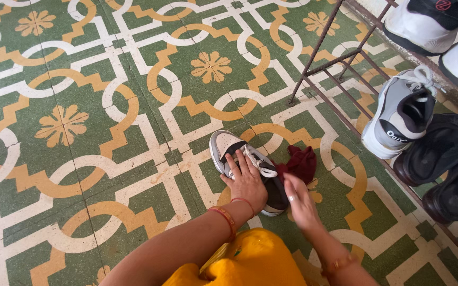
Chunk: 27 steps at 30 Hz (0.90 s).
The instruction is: The person sits on the floor and wipes several pairs of shoes with a red cloth. They handle each shoe individually, wiping the uppers and sides, then place them back on a metal shoe rack.
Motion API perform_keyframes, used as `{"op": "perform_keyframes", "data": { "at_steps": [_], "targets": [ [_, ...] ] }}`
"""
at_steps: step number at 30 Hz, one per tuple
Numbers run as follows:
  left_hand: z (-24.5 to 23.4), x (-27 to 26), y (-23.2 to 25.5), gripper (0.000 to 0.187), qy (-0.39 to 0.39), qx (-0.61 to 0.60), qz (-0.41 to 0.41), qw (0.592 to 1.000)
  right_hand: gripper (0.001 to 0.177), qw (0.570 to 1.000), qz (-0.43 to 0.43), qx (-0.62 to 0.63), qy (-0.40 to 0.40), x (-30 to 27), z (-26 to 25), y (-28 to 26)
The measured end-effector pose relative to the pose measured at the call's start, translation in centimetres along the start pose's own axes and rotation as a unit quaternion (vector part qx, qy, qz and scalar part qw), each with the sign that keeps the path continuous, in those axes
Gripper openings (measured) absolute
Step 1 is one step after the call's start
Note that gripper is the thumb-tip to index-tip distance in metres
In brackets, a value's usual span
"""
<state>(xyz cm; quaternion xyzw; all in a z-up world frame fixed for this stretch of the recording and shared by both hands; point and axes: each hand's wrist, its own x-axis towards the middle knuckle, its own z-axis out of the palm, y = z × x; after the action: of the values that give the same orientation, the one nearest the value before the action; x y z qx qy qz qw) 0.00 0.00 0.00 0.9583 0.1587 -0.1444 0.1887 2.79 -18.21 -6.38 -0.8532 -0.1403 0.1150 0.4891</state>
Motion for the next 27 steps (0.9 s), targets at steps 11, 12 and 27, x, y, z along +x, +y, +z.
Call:
{"op": "perform_keyframes", "data": {
  "at_steps": [11, 12, 27],
  "targets": [
    [-1.5, -1.1, 0.0, 0.080, -0.008, 0.011, 0.025, 1.000, 0.084, 0.984, 0.144, 0.087, -0.053, 0.3, -0.7, -4.4],
    [-1.5, -1.2, -0.2, 0.081, 0.001, 0.018, 0.035, 0.999, 0.084, 0.981, 0.160, 0.102, -0.038, -1.0, -0.9, -4.1],
    [-1.3, -0.5, -0.8, 0.079, -0.054, 0.094, 0.131, 0.985, 0.095, 0.991, 0.096, 0.015, -0.088, 5.5, 0.5, -6.8]
  ]
}}
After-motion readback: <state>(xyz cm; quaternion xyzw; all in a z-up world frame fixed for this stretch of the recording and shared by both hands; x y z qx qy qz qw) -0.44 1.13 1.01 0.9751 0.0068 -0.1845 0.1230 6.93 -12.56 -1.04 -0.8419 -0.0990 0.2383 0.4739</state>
